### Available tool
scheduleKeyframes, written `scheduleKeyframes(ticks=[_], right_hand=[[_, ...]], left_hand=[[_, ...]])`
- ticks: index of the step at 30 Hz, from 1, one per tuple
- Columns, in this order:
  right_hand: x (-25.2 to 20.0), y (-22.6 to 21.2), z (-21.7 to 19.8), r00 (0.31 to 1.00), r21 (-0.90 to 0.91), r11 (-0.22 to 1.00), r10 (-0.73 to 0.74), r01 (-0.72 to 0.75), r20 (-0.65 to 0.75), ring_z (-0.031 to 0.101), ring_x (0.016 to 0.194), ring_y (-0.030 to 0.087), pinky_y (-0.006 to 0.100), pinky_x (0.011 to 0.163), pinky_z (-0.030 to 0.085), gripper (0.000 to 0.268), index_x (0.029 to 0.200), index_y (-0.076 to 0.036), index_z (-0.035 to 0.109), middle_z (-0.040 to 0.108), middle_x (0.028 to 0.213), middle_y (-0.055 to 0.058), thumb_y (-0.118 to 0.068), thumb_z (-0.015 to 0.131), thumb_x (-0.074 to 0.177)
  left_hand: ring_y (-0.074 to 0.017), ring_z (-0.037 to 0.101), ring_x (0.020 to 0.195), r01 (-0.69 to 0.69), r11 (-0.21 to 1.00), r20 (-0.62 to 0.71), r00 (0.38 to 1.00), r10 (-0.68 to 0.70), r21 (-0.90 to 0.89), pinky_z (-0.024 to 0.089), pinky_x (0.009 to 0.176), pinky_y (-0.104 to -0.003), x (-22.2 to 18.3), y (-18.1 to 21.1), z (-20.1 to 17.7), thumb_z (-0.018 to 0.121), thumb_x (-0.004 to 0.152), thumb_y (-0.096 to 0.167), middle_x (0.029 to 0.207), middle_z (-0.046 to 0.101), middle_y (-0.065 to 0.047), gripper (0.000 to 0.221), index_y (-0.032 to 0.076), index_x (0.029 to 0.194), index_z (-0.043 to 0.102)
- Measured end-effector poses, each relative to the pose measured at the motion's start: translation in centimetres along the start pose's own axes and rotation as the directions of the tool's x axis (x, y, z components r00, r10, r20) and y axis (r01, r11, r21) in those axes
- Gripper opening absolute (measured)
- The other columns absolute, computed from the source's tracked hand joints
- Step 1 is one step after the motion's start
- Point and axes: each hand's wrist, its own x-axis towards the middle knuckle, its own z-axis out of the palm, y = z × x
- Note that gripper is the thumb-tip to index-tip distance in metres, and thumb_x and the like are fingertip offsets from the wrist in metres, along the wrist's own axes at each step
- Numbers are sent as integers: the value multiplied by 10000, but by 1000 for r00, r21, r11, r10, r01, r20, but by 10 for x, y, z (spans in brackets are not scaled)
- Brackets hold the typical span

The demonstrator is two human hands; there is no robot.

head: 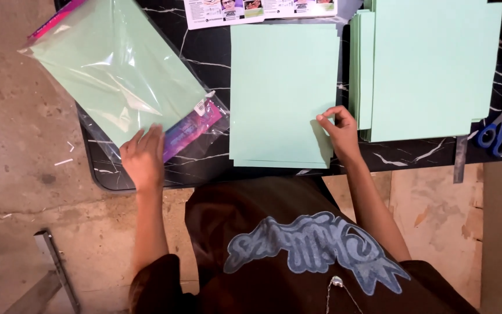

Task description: The person stacks sheets of green paper on a table by hand, taking them from one pile and placing them onto another.

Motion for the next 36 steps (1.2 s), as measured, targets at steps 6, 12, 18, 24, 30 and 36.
scheduleKeyframes(ticks=[6, 12, 18, 24, 30, 36], right_hand=[[-1, -4, -1, 996, -134, 987, 85, -88, -32, 353, 724, 25, 211, 606, 296, 134, 979, -113, 623, 464, 830, -83, -97, 756, 976], [0, -12, 0, 995, -71, 993, 95, -93, 15, 404, 721, 13, 205, 589, 327, 167, 958, -135, 556, 509, 854, -91, -114, 719, 988], [3, -1, -5, 999, -99, 995, 28, -23, 42, 416, 763, 8, 196, 633, 344, 176, 965, -127, 554, 508, 875, -94, -111, 726, 1000], [-1, -15, -2, 998, -122, 992, 43, -36, 50, 361, 697, 4, 199, 589, 309, 171, 952, -127, 549, 497, 862, -101, -113, 714, 995], [-1, -10, -4, 998, -119, 993, 19, -11, 65, 372, 696, 1, 192, 607, 314, 175, 960, -121, 551, 491, 858, -99, -97, 719, 1001], [-4, -24, 5, 990, 33, 991, 124, -126, 60, 476, 722, 18, 203, 599, 388, 174, 945, -119, 535, 556, 860, -80, -85, 704, 964]], left_hand=[[-169, 748, 1020, -55, 997, 4, 998, 55, -48, 449, 986, -370, 17, 1, -29, 762, 1052, 199, 1054, 781, -21, 86, 125, 1089, 785], [-184, 731, 900, 25, 997, 176, 984, -11, -76, 484, 911, -401, 32, 5, -53, 785, 979, 238, 992, 784, -19, 76, 172, 1013, 801], [-366, 701, 827, 223, 971, 503, 851, -149, -89, 547, 721, -475, 55, 15, -86, 743, 924, 264, 928, 756, -112, 143, 153, 1009, 768], [-390, 723, 811, 141, 989, 504, 852, -142, 41, 560, 724, -475, 60, 16, -85, 686, 1027, 230, 897, 753, -146, 149, 93, 1075, 653], [-365, 594, 455, 422, 876, 852, 522, -24, -234, 540, 468, -417, 109, 88, -223, 702, 932, 163, 995, 818, -6, 285, 150, 1216, 683], [-111, 723, 804, 313, 241, 362, 424, 830, -919, 627, 702, -259, 176, 121, -247, 708, 898, 171, 954, 745, -22, 270, 106, 1155, 659]])
